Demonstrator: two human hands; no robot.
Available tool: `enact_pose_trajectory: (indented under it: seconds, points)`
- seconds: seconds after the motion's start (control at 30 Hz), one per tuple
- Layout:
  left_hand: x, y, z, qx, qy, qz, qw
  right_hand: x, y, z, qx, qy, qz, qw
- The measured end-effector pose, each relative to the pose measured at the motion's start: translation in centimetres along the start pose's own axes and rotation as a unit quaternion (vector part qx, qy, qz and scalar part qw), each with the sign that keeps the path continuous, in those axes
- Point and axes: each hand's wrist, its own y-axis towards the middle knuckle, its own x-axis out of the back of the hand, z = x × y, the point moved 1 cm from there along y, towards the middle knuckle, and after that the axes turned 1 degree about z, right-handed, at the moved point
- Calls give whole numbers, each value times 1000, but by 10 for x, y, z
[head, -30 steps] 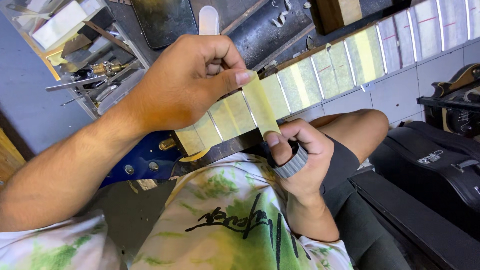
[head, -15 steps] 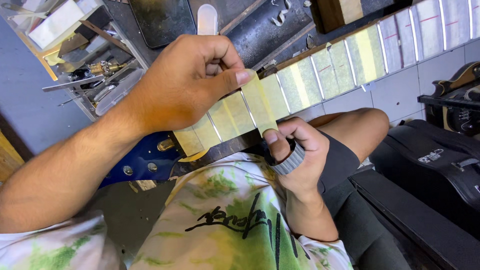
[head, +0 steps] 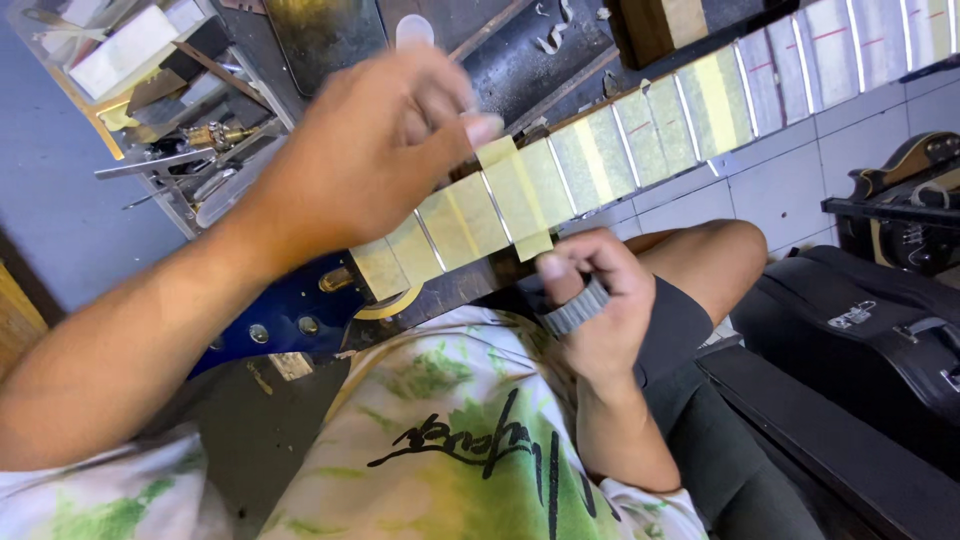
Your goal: The person sands the taped fretboard of a guitar neck using a sanding strip. They repeatedly rub the sanding strip along the fretboard, remove pieces of tape to check the surface, and continue sanding.
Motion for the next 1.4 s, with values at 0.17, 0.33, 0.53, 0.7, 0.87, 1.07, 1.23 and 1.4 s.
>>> enact_pose_trajectory:
  seconds: [0.17,0.33,0.53,0.7,0.87,1.07,1.23,1.4]
  points:
    - [-24,-47,-28,-280,148,-186,930,20,-22,20,42,-37,-54,997]
    - [-65,-75,-51,-276,14,-47,960,17,-38,54,212,-127,-20,969]
    - [-71,-82,-52,-212,-155,42,964,21,-43,53,254,-156,12,954]
    - [-67,-80,-52,-267,-66,-21,961,18,-37,54,277,-110,-12,955]
    - [-55,-68,-54,-322,-53,-37,944,26,-32,61,228,-48,1,972]
    - [-50,-46,-42,-133,373,-207,895,22,-29,58,290,-48,-125,948]
    - [-58,-36,-38,-153,406,-231,871,18,-12,62,281,-153,-133,938]
    - [-64,-34,-39,-119,457,-227,852,6,6,72,238,-209,-127,940]
